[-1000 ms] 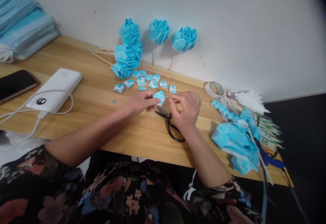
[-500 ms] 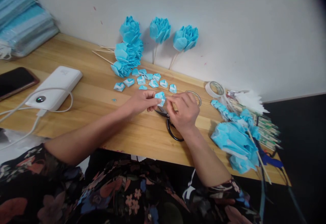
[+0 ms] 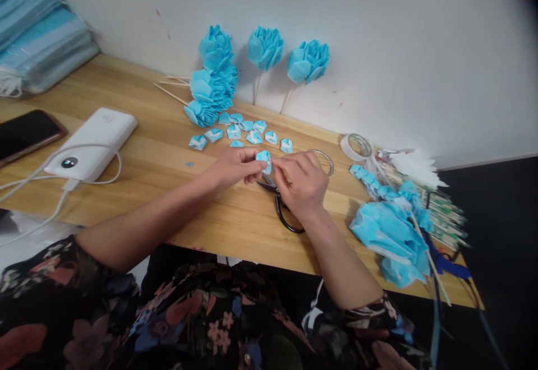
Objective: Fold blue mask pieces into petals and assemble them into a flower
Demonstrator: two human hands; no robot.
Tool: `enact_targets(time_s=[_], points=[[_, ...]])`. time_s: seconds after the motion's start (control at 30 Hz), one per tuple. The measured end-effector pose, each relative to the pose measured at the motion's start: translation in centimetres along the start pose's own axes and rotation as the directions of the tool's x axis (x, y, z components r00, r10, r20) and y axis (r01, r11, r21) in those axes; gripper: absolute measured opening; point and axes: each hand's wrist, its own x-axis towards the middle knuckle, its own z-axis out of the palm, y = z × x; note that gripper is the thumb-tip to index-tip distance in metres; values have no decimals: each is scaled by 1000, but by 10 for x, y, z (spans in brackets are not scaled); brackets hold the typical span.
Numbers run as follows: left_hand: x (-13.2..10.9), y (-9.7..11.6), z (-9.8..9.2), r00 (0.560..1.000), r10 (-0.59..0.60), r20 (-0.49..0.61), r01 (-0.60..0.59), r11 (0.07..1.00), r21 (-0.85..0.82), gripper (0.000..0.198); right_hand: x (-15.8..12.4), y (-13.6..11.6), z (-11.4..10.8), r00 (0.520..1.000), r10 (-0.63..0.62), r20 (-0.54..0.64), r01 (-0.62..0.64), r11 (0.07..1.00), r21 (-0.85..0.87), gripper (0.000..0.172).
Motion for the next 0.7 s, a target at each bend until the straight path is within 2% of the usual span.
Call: enact_targets(time_s=[0.1,0.3,0.4,0.47,0.53,0.6,0.63,0.7], points=[[0,-1,0,1000,8,-11,-8,1000,1,18,0,0,0,1000,6,31,-6,1000,-4,17],[2,-5,-1,999,13,-48,-12,1000,11,24,3,3,-3,995,-69,77,69,998,12,24],[4,-9,-3,996,16,-88,-16,1000,-5,24,3,4,-5,984,-87,155,86,996,16,33],[5,-10,-4,994,25,-109,-27,999,-19,25,3,5,-6,984,-69,164,64,997,36,40],[5,-9,-5,995,34,-98,-36,999,-22,24,3,6,-6,994,16,110,-29,993,115,42],[5,-8,-5,996,43,-81,-44,999,-13,23,3,9,-5,981,186,61,-196,940,278,41],[5,-8,-4,996,47,-76,-47,999,-4,23,3,10,-4,958,277,75,-285,882,374,39],[5,-8,-4,996,57,-74,-56,998,15,24,3,12,-1,899,399,182,-432,728,533,37]])
